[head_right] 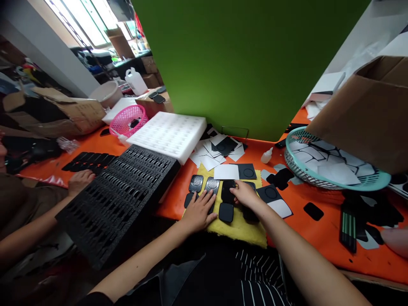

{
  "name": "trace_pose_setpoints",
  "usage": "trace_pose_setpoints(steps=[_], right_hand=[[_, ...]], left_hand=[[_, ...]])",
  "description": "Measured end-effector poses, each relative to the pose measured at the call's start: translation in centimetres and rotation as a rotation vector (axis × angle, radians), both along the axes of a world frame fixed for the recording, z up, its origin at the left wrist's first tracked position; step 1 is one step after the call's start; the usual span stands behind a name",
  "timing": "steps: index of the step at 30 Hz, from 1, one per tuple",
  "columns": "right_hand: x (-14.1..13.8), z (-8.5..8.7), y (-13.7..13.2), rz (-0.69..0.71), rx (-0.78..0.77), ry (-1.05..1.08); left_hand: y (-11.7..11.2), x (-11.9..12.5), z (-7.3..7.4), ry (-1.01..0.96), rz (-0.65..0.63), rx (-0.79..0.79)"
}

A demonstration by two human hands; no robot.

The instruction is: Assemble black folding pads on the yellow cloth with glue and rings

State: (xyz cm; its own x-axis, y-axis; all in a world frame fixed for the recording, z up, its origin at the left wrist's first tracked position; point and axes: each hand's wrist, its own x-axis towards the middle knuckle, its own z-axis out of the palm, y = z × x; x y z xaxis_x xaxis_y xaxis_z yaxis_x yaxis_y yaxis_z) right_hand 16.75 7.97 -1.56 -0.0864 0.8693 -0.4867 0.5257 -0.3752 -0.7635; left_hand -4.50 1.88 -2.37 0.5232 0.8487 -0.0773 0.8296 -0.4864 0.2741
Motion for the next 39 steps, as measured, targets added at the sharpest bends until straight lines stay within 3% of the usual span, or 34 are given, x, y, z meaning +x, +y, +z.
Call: trace_pose_setpoints(steps=[5,9,12,18,25,28,32,37,39], right_hand=[[-1.8,-1.2,0.5,0.074,0.015,-0.077],[-2.3,-1.1,0.7,0.106,0.095,-0.174],[-2.2,-0.4,0.5,0.166,0.229,-0.368],[-1.9,0.5,-2.5,0.375,0.408,-0.634],[-2.2,-1.4,-4.9,0.509,0.634,-0.664],[-1.8,-1.4,-3.6,0.5,0.647,-0.618],[-1.0,-0.9,0.3,0.366,0.702,-0.651],[-0.5,0.3,4.4,0.417,0.684,-0.586],[-0.1,1.0,4.9,0.297,0.667,-0.526]], left_hand=[[-1.6,0.2,-1.3,0.093,0.112,0.063],[-1.0,-0.2,-1.0,0.095,0.1,0.06],[0.0,-0.8,-0.6,0.082,0.09,0.055],[1.5,-1.5,-0.6,0.084,0.045,0.033],[1.6,-1.5,-0.6,0.099,0.037,0.041],[1.5,-1.5,-0.4,0.106,0.043,0.021],[1.7,-1.1,0.6,0.085,0.057,-0.01],[2.2,0.7,1.6,0.054,0.027,-0.002],[2.4,1.3,1.4,0.061,-0.018,-0.028]])
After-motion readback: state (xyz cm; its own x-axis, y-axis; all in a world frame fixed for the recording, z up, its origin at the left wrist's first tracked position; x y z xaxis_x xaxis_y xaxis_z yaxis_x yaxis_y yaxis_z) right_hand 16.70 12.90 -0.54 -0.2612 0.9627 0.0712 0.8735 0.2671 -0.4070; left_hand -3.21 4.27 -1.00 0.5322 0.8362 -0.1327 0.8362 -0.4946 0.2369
